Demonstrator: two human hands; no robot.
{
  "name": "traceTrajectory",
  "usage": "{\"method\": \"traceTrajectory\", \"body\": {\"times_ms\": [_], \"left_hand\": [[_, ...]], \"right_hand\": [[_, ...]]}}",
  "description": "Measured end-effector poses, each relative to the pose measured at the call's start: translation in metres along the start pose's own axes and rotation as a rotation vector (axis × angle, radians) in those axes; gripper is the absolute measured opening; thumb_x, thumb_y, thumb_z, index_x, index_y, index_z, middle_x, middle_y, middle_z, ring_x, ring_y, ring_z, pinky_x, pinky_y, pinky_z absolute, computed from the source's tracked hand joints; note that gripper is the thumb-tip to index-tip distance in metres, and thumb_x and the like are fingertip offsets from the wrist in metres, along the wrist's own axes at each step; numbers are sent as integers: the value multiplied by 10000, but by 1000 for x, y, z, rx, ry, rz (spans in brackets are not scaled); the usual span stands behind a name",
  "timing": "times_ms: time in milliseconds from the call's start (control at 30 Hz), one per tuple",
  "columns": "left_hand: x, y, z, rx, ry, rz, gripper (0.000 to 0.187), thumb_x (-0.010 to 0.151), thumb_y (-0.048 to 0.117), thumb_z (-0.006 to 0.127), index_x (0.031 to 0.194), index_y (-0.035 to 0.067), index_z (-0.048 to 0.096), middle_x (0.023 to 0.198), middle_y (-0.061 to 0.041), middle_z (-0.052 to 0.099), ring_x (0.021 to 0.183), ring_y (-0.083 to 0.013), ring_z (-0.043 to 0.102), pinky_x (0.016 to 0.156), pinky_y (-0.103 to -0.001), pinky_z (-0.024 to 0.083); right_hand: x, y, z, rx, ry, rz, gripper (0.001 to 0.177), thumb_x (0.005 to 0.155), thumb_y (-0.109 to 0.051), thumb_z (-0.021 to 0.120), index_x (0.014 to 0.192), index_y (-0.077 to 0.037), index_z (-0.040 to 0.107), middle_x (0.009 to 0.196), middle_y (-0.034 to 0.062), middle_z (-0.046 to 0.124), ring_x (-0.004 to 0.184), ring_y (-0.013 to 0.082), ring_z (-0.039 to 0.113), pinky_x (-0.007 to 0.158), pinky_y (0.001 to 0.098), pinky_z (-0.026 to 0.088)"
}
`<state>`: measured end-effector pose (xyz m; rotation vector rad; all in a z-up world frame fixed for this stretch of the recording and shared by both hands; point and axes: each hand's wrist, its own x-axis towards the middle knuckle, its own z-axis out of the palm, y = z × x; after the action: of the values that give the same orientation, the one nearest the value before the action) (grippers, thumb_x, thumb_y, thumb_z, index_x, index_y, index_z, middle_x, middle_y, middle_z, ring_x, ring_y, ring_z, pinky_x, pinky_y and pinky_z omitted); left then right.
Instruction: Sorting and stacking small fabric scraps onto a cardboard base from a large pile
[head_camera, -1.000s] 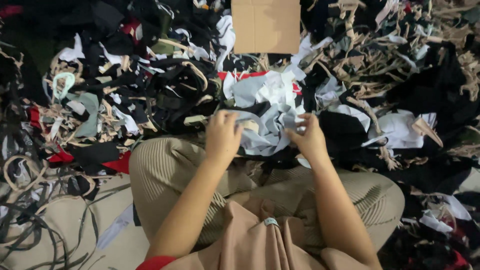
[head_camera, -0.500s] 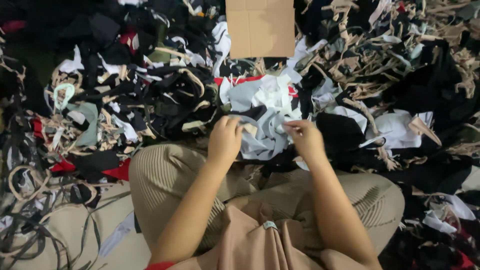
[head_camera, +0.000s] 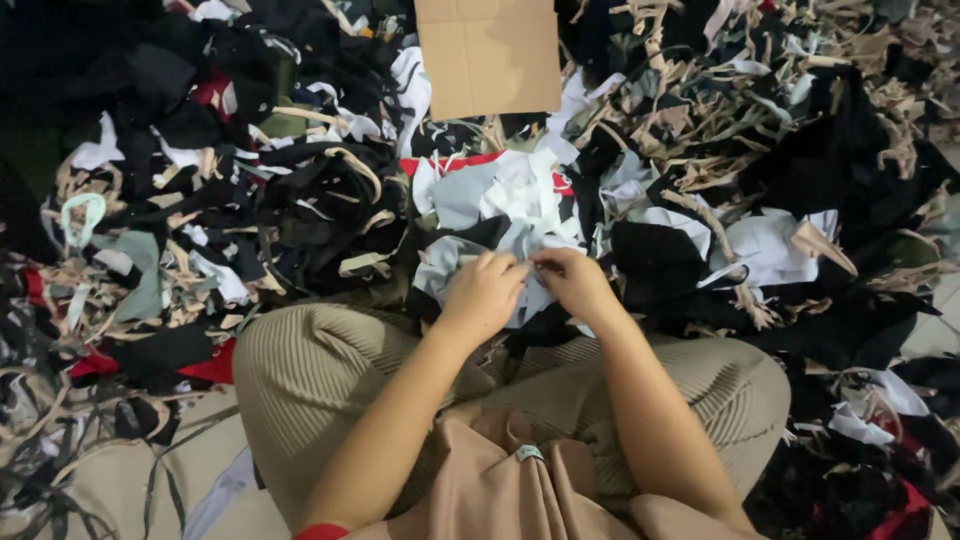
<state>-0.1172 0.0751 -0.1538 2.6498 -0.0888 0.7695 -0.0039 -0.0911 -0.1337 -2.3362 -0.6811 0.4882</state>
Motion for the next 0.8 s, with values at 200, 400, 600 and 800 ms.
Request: {"method": "traceTrajectory", "body": {"times_ms": [200, 400, 600, 800], "left_hand": [[18, 7, 1, -41, -26, -68, 203, 836, 238, 718, 1029, 175, 730, 1028, -54, 655, 1033, -288, 630, 825, -406, 547], [78, 20, -4, -220, 111, 23, 154, 911, 223, 685, 1055, 188, 724, 1020, -40, 658, 1003, -278, 643, 891, -391, 521], [155, 69, -90, -674, 167, 66, 591, 874, 367, 815, 1344, 101, 575, 1258, -178, 649, 1239, -383, 611, 1081, -486, 465], [168, 91, -135, -911, -126, -260, 290, 897, 356, 680, 1107, 159, 649, 1044, -28, 757, 970, -185, 716, 851, -295, 526]], "right_hand": [[-3, 7, -74, -498, 359, 297, 248, 898, -382, 712, 1123, -290, 760, 1008, 50, 759, 966, 312, 733, 789, 477, 605], [14, 66, -98, -684, 339, 401, 428, 853, -509, 766, 1128, -181, 769, 1151, 101, 680, 1101, 377, 636, 912, 521, 509], [-34, -24, -161, 149, 559, -44, 268, 971, -185, 817, 1181, -60, 708, 984, 162, 675, 953, 289, 646, 825, 408, 496], [-48, -68, -168, 797, 330, -376, 297, 1026, -262, 652, 1259, -100, 566, 1089, -22, 613, 980, 58, 595, 953, 206, 503]]}}
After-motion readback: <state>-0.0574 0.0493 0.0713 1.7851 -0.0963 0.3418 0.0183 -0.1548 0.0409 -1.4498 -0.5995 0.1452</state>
